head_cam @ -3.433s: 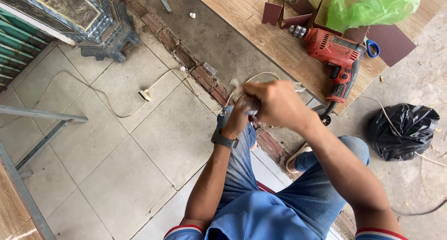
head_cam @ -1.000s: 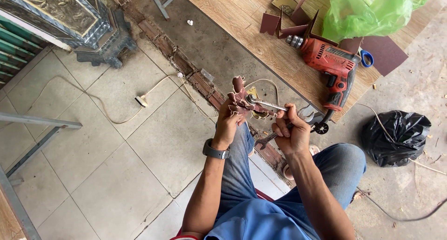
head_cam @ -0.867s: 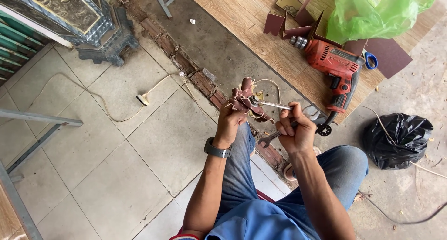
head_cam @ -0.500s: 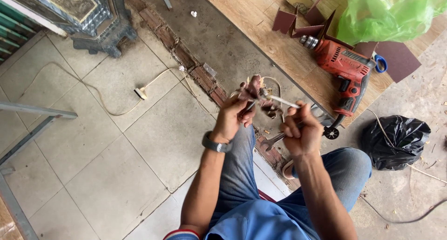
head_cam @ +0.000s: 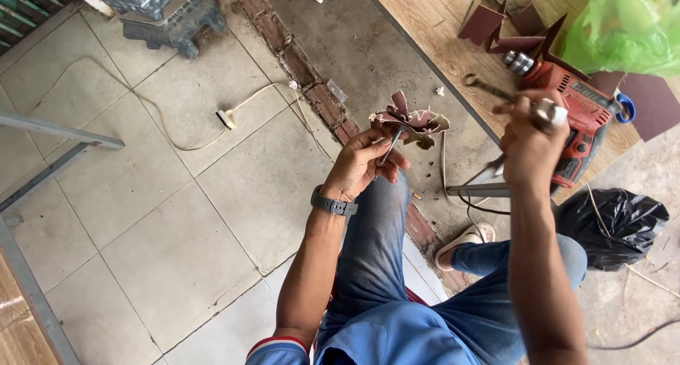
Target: Assembling a custom sanding attachment by stacking sandpaper sheets onto a bolt and tightening it with a wrench.
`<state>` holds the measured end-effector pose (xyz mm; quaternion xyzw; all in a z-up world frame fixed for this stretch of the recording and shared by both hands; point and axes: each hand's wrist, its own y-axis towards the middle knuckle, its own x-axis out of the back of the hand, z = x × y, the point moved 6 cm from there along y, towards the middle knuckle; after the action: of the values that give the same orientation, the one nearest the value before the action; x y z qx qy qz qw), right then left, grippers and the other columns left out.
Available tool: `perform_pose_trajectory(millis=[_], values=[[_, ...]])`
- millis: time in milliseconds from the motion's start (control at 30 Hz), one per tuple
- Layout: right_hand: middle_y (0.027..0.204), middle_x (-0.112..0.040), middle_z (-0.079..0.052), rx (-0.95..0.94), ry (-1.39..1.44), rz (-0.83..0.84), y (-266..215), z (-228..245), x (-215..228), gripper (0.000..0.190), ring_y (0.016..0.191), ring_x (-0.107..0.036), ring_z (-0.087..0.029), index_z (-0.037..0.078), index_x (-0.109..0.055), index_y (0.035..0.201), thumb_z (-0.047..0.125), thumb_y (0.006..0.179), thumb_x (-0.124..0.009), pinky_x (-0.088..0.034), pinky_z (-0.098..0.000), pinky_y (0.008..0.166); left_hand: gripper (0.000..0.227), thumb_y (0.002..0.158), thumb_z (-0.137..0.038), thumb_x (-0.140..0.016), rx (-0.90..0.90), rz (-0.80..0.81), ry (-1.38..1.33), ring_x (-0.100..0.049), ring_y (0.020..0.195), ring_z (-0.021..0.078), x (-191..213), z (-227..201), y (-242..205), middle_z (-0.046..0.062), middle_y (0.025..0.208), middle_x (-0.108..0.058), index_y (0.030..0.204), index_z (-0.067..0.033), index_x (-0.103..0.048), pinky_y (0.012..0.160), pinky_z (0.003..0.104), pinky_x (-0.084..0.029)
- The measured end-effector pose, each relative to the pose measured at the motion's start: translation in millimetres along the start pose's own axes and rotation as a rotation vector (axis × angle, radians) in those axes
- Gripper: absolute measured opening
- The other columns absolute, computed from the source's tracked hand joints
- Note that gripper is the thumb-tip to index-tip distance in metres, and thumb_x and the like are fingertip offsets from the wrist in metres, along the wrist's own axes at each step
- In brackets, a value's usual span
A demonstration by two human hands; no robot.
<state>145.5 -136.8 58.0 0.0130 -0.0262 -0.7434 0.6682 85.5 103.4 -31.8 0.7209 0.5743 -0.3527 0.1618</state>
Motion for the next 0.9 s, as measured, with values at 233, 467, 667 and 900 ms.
perform_pose_trajectory(millis=[233,467,667,900], values=[[0.119,-0.058,0.007,0.440,-1.366,0.262,80.4,-92.3,-49.5,0.028,0.074,-0.071,-0.026,0.033,-0.061,0.117,0.019,0.093,-0.055,-0.061,-0.0397,0.069,0.012,0.098,-0.011,-0.058,-0.147,-0.314,0.062,-0.043,0.045,0.0088,41.7,12.4,1.8,0.012,0.063,-0.058,0.108,-0.0072,-0.063,0.038,0.024,-0.042],[0.152,-0.050,-0.005,0.290,-1.430,0.407,141.6,-151.1,-73.7,0.040,0.081,-0.075,-0.046,0.021,-0.047,0.130,0.013,0.091,-0.042,-0.061,-0.0590,0.073,0.035,0.090,0.000,-0.063,-0.444,-0.591,0.404,-0.039,0.057,0.0018,75.1,-1.0,-15.1,0.005,0.085,-0.070,0.121,-0.0137,-0.063,0.043,0.014,-0.034],[0.145,-0.058,-0.015,0.187,-1.447,0.340,185.9,-171.6,-78.6,0.043,0.091,-0.075,-0.048,0.016,-0.050,0.129,0.008,0.087,-0.046,-0.060,-0.0597,0.074,0.026,0.086,-0.005,-0.074,-0.673,-0.590,0.619,-0.053,0.070,0.0048,25.9,-52.8,-32.3,0.007,0.096,-0.074,0.111,-0.0088,-0.067,0.065,0.022,-0.048],[0.138,-0.046,-0.027,0.134,-1.147,0.239,145.1,-93.4,-77.7,0.053,0.091,-0.070,-0.059,0.003,-0.052,0.128,0.022,0.084,-0.075,-0.058,-0.0651,0.076,0.024,0.088,-0.005,-0.067,-0.791,-0.623,0.823,-0.070,0.090,0.0236,20.7,-42.3,-40.4,0.017,0.098,-0.074,0.111,-0.0032,-0.070,0.084,0.045,-0.056]])
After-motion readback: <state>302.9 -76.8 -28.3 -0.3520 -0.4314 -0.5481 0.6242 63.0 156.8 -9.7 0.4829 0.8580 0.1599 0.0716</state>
